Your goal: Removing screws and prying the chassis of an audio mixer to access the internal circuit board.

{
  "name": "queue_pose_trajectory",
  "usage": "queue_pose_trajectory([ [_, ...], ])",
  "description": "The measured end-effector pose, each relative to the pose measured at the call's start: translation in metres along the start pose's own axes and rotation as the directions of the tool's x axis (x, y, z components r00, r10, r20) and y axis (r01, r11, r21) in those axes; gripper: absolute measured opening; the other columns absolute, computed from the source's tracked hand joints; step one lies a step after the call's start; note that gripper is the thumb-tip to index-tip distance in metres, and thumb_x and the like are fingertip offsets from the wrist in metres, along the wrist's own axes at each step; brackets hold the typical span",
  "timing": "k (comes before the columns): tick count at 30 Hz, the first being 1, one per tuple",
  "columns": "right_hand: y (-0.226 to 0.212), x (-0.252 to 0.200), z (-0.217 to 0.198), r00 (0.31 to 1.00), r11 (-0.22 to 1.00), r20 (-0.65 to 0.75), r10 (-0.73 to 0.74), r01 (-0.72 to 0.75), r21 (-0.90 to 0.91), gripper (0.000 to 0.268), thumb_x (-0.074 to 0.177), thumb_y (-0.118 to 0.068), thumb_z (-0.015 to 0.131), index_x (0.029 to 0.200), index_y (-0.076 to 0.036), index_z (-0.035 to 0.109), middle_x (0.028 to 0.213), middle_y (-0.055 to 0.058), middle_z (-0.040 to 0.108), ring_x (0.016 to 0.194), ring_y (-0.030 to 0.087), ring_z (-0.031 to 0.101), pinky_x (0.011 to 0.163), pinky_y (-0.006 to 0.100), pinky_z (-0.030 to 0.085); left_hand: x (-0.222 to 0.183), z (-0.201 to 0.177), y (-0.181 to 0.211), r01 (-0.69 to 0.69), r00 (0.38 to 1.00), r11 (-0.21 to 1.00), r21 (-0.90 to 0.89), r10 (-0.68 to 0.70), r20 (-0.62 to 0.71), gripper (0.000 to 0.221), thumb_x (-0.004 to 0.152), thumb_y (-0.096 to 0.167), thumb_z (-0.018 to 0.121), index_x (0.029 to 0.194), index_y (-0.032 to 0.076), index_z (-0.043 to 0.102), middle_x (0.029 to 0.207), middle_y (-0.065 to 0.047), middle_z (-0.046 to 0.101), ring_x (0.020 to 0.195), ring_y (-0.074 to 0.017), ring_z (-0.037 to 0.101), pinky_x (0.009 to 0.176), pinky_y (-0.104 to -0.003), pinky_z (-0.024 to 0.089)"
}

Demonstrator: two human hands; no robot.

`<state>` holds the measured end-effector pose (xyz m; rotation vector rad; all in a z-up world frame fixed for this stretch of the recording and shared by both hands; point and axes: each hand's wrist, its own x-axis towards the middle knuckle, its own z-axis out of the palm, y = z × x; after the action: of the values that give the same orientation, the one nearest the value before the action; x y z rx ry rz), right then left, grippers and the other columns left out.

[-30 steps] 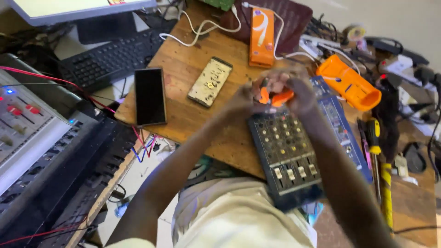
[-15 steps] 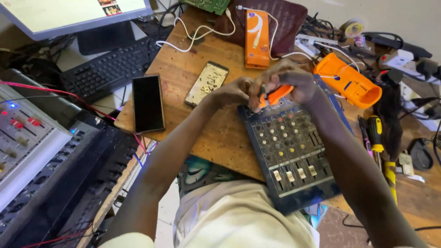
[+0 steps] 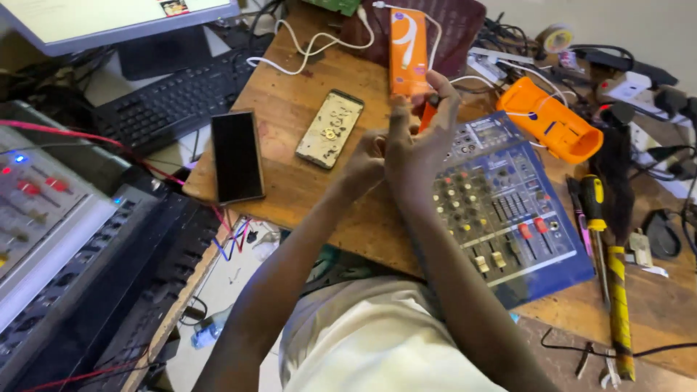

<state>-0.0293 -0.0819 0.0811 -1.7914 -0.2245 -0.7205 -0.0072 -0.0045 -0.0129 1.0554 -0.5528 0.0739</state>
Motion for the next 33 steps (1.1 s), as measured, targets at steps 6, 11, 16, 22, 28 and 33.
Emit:
queue_pose_trajectory([
  [6, 0.016, 0.021, -0.018, 0.931, 0.976, 0.319, -0.175, 0.122, 0.181, 0.028, 0.086, -0.008, 0.059, 0.105, -0.012, 0.079, 0.077, 0.002, 0.059, 0.072, 0.015, 0.056, 0.068, 0.027, 0.047, -0.001, -0.006, -0.026, -0.079, 0.989, 0.997, 0.015, 0.081, -0.123, 0.031, 0.072, -0.008, 0.097, 0.097, 0.001, 0.082, 0.084, -0.007, 0.07, 0.083, -0.012, 0.071, 0.065, -0.022, 0.052],
  [11, 0.041, 0.066, -0.04, 0.619, 0.826, 0.731, -0.288, -0.225, 0.516, 0.014, 0.074, -0.008, 0.059, 0.07, 0.003, 0.068, 0.056, 0.009, 0.054, 0.048, 0.014, 0.051, 0.038, 0.026, 0.038, 0.005, 0.008, 0.016, 0.117, 0.993, 0.99, 0.077, -0.118, 0.009, 0.007, 0.085, 0.01, 0.081, 0.082, 0.009, 0.074, 0.073, -0.002, 0.062, 0.061, -0.01, 0.058, 0.052, -0.025, 0.044],
  [16, 0.047, 0.092, -0.063, 0.475, 0.698, 0.84, -0.263, -0.507, 0.506, 0.041, 0.089, -0.011, 0.07, 0.123, 0.012, 0.064, 0.089, 0.024, 0.067, 0.073, 0.023, 0.071, 0.048, 0.029, 0.058, 0.023, 0.009, -0.023, 0.013, 0.997, 0.995, -0.1, -0.021, -0.081, 0.02, 0.089, 0.003, 0.079, 0.08, 0.015, 0.065, 0.074, 0.007, 0.058, 0.065, -0.0027, 0.057, 0.055, -0.019, 0.044],
  [22, 0.033, 0.072, -0.091, 0.713, 0.83, 0.7, 0.031, -0.408, 0.379, 0.041, 0.105, -0.011, 0.07, 0.145, -0.007, 0.06, 0.126, 0.005, 0.072, 0.123, 0.018, 0.072, 0.112, 0.03, 0.06, 0.032, 0.015, -0.012, 0.133, 0.987, 0.918, 0.373, -0.156, 0.031, 0.026, 0.099, 0.037, 0.072, 0.104, 0.012, 0.074, 0.095, 0.001, 0.069, 0.085, -0.0116, 0.062, 0.075, -0.026, 0.045],
  [28, 0.016, 0.071, -0.125, 0.733, 0.962, 0.645, 0.215, -0.044, -0.271, 0.03, 0.105, -0.039, 0.071, 0.119, -0.014, 0.073, 0.117, 0.006, 0.077, 0.099, 0.019, 0.074, 0.083, 0.032, 0.061, 0.041, 0.02, -0.004, -0.012, 0.991, 0.838, 0.546, -0.062, 0.118, 0.024, 0.104, 0.03, 0.071, 0.115, 0.011, 0.061, 0.094, 0.0, 0.06, 0.071, -0.0089, 0.049, 0.058, -0.023, 0.042],
  [33, 0.08, 0.054, -0.163, 0.909, 0.923, 0.199, 0.367, -0.383, 0.047, 0.006, 0.11, -0.028, 0.074, 0.109, -0.023, 0.071, 0.101, -0.001, 0.077, 0.075, 0.004, 0.068, 0.047, 0.023, 0.057, 0.02, 0.023, 0.032, -0.037, 0.977, 0.371, 0.928, -0.183, 0.112, 0.024, 0.095, 0.014, 0.079, 0.118, 0.007, 0.075, 0.132, -0.013, 0.068, 0.126, -0.03, 0.061, 0.11, -0.052, 0.058],
])
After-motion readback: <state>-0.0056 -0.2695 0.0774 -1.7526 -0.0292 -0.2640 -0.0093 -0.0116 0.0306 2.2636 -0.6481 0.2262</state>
